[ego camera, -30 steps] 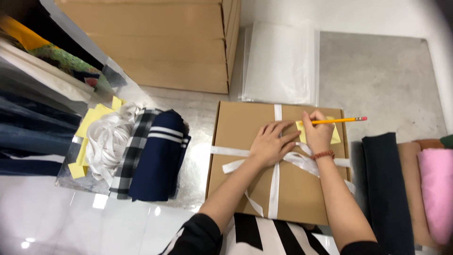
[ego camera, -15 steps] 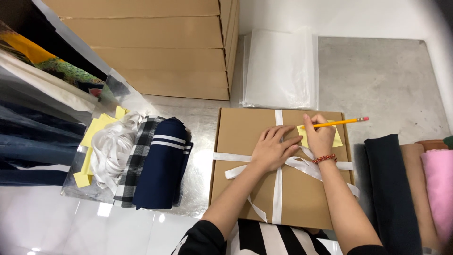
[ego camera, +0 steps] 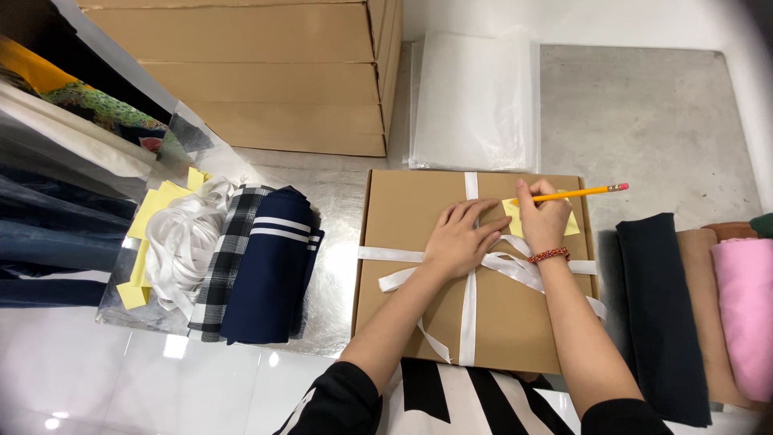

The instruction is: The person ties a white ribbon around a cardboard box and writes on a yellow sticky note attached to it. They then wrap a folded dark garment in a clear plastic bag and place it inside an empty cardboard box. Finally, they pick up a white ribbon from the table.

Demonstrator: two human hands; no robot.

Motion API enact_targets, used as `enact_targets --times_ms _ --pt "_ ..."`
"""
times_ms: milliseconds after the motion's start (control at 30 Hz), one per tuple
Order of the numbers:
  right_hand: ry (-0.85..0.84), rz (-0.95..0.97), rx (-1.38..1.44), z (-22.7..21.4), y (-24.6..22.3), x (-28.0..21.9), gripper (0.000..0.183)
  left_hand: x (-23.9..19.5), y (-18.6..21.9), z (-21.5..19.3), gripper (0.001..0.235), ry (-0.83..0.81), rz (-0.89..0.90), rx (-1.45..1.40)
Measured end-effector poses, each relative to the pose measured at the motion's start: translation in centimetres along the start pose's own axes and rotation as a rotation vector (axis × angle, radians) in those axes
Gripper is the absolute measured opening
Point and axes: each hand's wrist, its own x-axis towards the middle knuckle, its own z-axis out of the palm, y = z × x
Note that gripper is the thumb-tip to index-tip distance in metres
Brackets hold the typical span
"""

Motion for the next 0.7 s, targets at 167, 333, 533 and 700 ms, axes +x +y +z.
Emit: enact_targets --times_ms 167,333,533,700 --pt "0.004 0.003 0.03 0.0 0.5 0.1 0.034 0.0 0.1 -0.3 0.034 -0.016 -0.002 -0.001" --pt "0.006 0.023 0.052 -0.2 -0.4 -0.1 0.034 0.0 0.2 -0.2 0.033 -0.006 -0.011 -0.005" --pt "0.004 0.017 0.055 -0.2 -0.1 0.0 0.035 0.0 0.3 -0.2 0.033 0.01 -0.004 0.012" --pt "0.001 -0.002 0.062 -0.2 0.4 0.0 0.033 0.0 0.0 0.0 0.035 -0.006 -0.008 -0.006"
